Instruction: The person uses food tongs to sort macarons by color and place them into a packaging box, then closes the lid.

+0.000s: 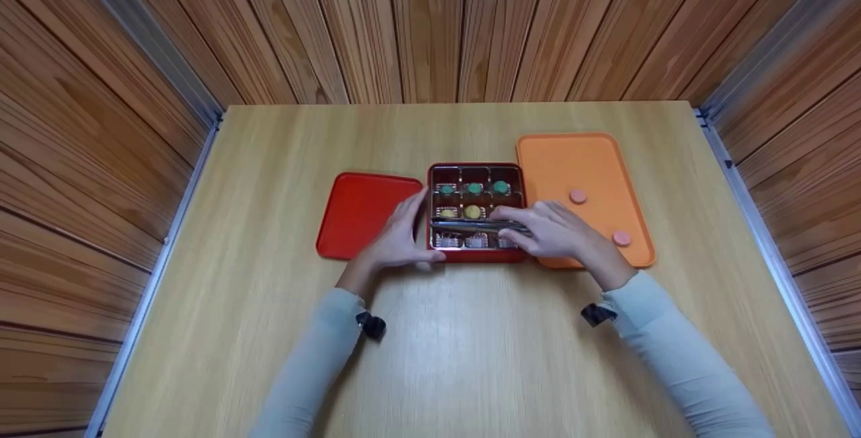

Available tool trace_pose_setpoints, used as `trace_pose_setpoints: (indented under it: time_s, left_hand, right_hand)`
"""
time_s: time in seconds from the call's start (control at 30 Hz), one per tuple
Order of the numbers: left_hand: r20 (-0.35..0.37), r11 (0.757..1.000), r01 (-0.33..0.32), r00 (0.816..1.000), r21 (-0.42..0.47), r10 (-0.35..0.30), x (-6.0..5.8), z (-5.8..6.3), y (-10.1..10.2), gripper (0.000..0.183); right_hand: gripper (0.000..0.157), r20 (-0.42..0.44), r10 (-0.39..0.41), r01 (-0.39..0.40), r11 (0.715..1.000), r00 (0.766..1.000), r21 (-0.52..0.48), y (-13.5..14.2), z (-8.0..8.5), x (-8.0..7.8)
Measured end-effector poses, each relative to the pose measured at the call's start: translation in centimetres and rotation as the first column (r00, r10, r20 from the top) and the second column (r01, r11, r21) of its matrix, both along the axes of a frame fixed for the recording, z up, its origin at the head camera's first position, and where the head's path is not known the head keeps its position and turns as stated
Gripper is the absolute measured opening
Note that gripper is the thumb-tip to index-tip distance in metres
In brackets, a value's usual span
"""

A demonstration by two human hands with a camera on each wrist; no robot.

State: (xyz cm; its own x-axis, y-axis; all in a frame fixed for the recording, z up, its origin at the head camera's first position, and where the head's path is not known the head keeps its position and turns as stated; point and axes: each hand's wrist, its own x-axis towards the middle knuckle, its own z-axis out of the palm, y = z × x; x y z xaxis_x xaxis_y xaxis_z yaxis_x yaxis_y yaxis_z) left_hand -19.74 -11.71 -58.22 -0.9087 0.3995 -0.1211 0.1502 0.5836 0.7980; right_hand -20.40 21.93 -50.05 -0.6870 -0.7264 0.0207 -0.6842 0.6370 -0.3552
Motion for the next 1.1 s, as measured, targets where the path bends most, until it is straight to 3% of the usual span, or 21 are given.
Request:
trace_pose_setpoints:
  time_s: [0.27,0.67,1.1]
  left_hand:
    - [0.001,1.000,-0.006,1.000,0.008,0.006,0.10,0.02,-0.14,0.141]
    - [0.000,1.000,-0.007,1.000,0.006,0.007,0.03,-0.15,-0.08,0.140]
    - [0.005,1.000,-0.009,1.000,0.001,0.009,0.09,0.05,0.10,0.138]
  right_hand:
    - [0.032,-0.003,0.009,-0.009,1.000,1.000,-0.002,-0.16,-0.27,-0.03]
    - [0.041,0.035,-0.044,0.042,0.998,0.998,0.051,-0.22,-0.03,0.23]
    - [0.040,0.019,-0.021,0.022,0.999,1.000,-0.034,0.23,0.33,-0.06]
